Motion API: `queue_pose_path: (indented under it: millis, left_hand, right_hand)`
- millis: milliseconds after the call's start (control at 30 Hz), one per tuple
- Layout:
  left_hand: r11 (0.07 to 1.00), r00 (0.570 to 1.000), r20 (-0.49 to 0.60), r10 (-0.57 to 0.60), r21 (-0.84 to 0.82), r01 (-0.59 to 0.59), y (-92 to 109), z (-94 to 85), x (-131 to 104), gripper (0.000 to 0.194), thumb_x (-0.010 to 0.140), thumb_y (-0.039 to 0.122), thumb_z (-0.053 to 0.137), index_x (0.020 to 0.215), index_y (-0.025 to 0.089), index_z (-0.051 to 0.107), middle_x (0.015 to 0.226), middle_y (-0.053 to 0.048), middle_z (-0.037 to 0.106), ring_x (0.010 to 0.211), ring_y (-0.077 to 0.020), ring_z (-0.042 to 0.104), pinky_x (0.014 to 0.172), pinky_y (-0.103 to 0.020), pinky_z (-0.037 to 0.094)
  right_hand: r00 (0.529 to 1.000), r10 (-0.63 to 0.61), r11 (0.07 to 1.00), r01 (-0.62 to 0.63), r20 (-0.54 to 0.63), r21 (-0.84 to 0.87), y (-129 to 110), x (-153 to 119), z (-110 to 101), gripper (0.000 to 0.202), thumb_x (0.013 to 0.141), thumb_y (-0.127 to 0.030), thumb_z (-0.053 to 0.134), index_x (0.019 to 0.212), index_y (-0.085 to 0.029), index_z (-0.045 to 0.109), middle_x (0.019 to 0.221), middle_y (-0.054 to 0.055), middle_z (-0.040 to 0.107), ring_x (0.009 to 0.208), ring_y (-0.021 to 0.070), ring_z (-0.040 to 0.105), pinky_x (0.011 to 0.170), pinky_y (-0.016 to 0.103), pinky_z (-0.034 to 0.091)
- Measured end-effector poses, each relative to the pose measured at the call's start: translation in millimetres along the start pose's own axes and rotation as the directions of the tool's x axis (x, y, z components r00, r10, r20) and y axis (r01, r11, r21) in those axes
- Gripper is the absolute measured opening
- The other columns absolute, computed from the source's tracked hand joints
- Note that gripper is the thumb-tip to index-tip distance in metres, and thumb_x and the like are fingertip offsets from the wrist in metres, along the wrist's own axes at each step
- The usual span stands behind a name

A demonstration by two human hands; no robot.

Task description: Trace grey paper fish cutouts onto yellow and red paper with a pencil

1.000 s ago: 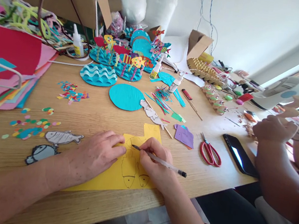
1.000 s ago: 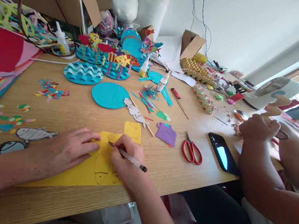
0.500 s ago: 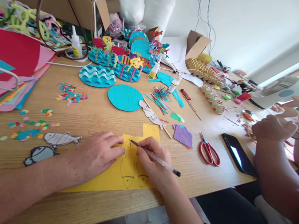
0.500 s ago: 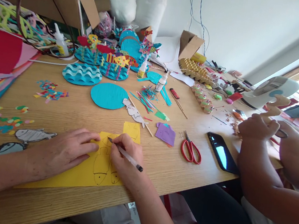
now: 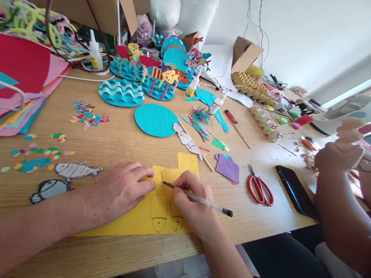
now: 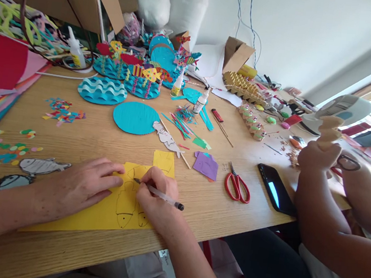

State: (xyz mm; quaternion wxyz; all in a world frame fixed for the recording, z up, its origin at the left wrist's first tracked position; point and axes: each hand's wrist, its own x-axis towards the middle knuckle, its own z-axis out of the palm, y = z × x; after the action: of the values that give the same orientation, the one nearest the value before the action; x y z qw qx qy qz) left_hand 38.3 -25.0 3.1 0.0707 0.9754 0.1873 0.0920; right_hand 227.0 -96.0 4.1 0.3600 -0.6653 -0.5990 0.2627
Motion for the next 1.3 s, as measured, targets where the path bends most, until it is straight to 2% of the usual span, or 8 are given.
queue_pose_path:
  millis: [467, 600, 833, 1033, 1300]
  left_hand:
    - [0.999, 1.000, -0.009, -0.004, -0.032, 0.003, -0.4, 1.2, -0.5, 0.019, 0.084, 0.007, 0.049, 0.095, 0.017, 0.061, 0.110, -0.008, 0.061, 0.095, -0.0237, 0.056, 0.079, -0.039, 0.052]
    - [0.999, 1.000, -0.007, -0.011, -0.037, 0.011, -0.4, 1.2, -0.6, 0.018, 0.084, 0.008, 0.050, 0.094, 0.017, 0.062, 0.109, -0.008, 0.061, 0.095, -0.0242, 0.056, 0.079, -0.040, 0.052]
    - [1.000, 1.000, -0.024, -0.002, -0.031, 0.002, -0.6, 2.4, 0.3, 0.019, 0.082, 0.005, 0.051, 0.093, 0.016, 0.062, 0.109, -0.008, 0.061, 0.094, -0.0248, 0.057, 0.077, -0.041, 0.053]
    - [1.000, 0.999, -0.048, 0.009, -0.026, -0.010, -0.9, 3.7, -1.1, 0.017, 0.082, 0.005, 0.051, 0.091, 0.016, 0.061, 0.109, -0.008, 0.061, 0.092, -0.0244, 0.057, 0.076, -0.041, 0.054]
    - [0.999, 1.000, -0.027, -0.011, -0.037, 0.010, -0.4, 3.2, -1.0, 0.018, 0.083, 0.006, 0.050, 0.092, 0.017, 0.061, 0.110, -0.007, 0.061, 0.094, -0.0241, 0.056, 0.078, -0.040, 0.053]
  right_hand:
    - [1.000, 0.012, 1.000, -0.012, 0.009, 0.015, 0.3, -1.2, -0.9, 0.007, 0.067, -0.017, 0.044, 0.062, -0.021, 0.043, 0.048, -0.007, 0.037, 0.047, 0.0098, 0.035, 0.047, 0.022, 0.026]
    - [1.000, 0.024, 0.999, -0.024, -0.016, 0.041, 1.4, -1.4, 0.0, 0.006, 0.070, -0.020, 0.045, 0.065, -0.021, 0.047, 0.050, -0.006, 0.041, 0.049, 0.0102, 0.038, 0.048, 0.022, 0.028]
    - [1.000, -0.006, 1.000, 0.006, 0.009, 0.031, 1.8, 0.2, 3.3, 0.005, 0.073, -0.018, 0.048, 0.069, -0.021, 0.050, 0.051, -0.007, 0.042, 0.050, 0.0102, 0.042, 0.051, 0.022, 0.032]
    - [1.000, -0.016, 1.000, 0.016, 0.022, 0.019, 3.0, 0.2, 4.8, 0.006, 0.074, -0.017, 0.048, 0.070, -0.021, 0.051, 0.050, -0.008, 0.041, 0.048, 0.0094, 0.041, 0.050, 0.021, 0.032]
    - [0.999, -0.043, 0.999, 0.042, 0.023, 0.014, 2.5, 0.4, 4.0, 0.006, 0.074, -0.016, 0.048, 0.070, -0.021, 0.050, 0.050, -0.008, 0.041, 0.046, 0.0086, 0.039, 0.049, 0.021, 0.031]
